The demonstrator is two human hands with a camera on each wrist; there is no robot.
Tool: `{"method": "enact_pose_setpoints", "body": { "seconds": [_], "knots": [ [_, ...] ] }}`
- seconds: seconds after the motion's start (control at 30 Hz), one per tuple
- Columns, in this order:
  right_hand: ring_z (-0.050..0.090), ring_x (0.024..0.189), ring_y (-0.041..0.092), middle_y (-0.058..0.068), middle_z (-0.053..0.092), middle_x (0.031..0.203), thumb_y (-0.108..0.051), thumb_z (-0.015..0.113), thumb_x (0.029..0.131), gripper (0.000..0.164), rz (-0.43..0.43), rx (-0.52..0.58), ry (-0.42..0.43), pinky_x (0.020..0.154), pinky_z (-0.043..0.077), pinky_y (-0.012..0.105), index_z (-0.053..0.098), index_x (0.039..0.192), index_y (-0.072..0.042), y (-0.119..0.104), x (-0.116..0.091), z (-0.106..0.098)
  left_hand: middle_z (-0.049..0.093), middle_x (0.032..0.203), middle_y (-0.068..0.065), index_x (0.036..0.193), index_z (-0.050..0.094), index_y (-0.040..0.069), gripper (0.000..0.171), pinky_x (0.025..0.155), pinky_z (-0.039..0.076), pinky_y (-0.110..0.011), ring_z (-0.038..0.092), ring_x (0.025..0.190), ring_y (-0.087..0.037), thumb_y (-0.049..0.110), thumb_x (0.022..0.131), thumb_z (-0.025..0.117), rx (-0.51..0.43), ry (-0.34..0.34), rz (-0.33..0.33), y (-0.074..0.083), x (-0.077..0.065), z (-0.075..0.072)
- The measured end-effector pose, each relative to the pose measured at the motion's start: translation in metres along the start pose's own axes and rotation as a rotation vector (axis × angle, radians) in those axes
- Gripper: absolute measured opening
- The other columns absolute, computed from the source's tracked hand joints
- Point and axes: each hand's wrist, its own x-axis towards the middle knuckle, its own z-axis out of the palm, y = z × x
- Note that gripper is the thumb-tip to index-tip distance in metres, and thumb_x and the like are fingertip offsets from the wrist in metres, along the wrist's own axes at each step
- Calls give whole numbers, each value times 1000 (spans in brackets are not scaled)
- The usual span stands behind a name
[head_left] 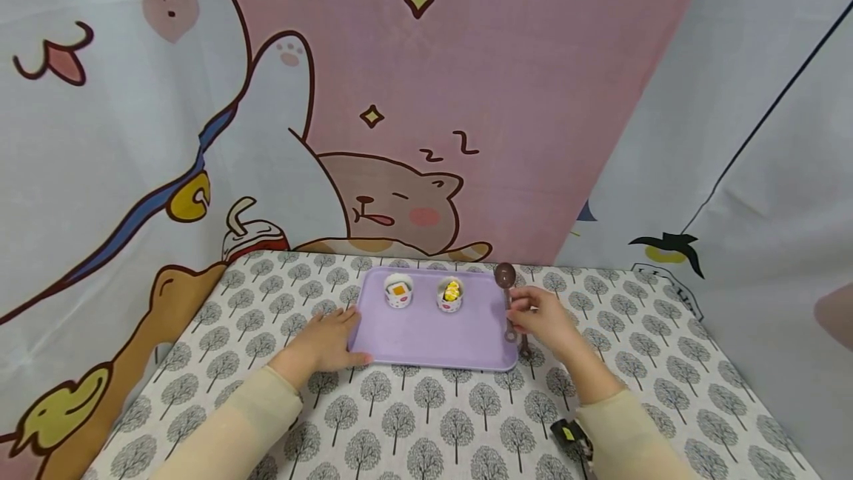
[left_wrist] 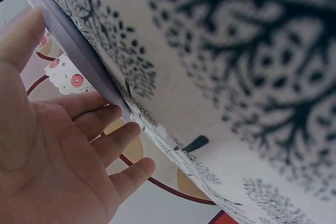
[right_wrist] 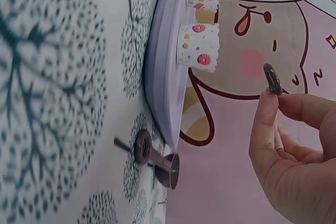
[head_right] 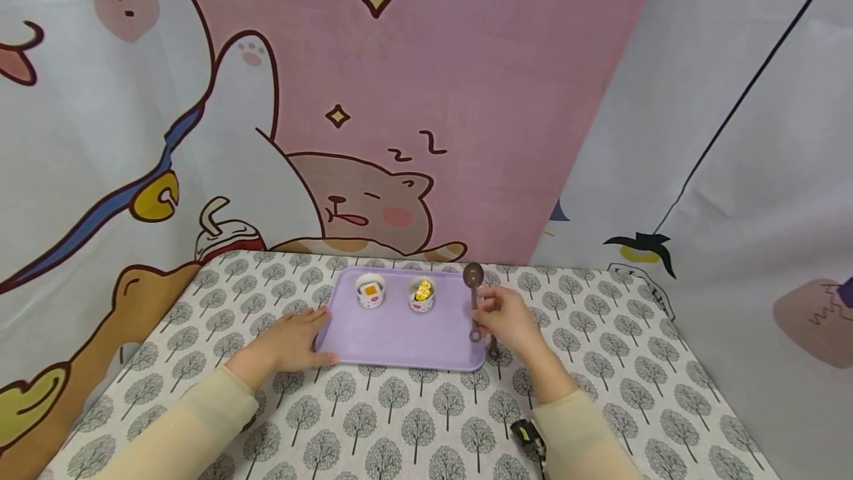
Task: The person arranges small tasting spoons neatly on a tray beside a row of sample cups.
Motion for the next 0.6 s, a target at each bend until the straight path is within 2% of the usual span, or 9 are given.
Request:
{"method": "enact_pose_setpoints", "body": {
  "seconds": [0.6],
  "knots": [
    [64,74,17,17,66,99,4,70,88,40,17,23,19,69,61,28,59,127,7,-9,4,15,33,158,-22,150,39,-4,96,117,21,-64,32,143,-46,61,87,67,-5,-3,7,0,-1,0]
  ]
}}
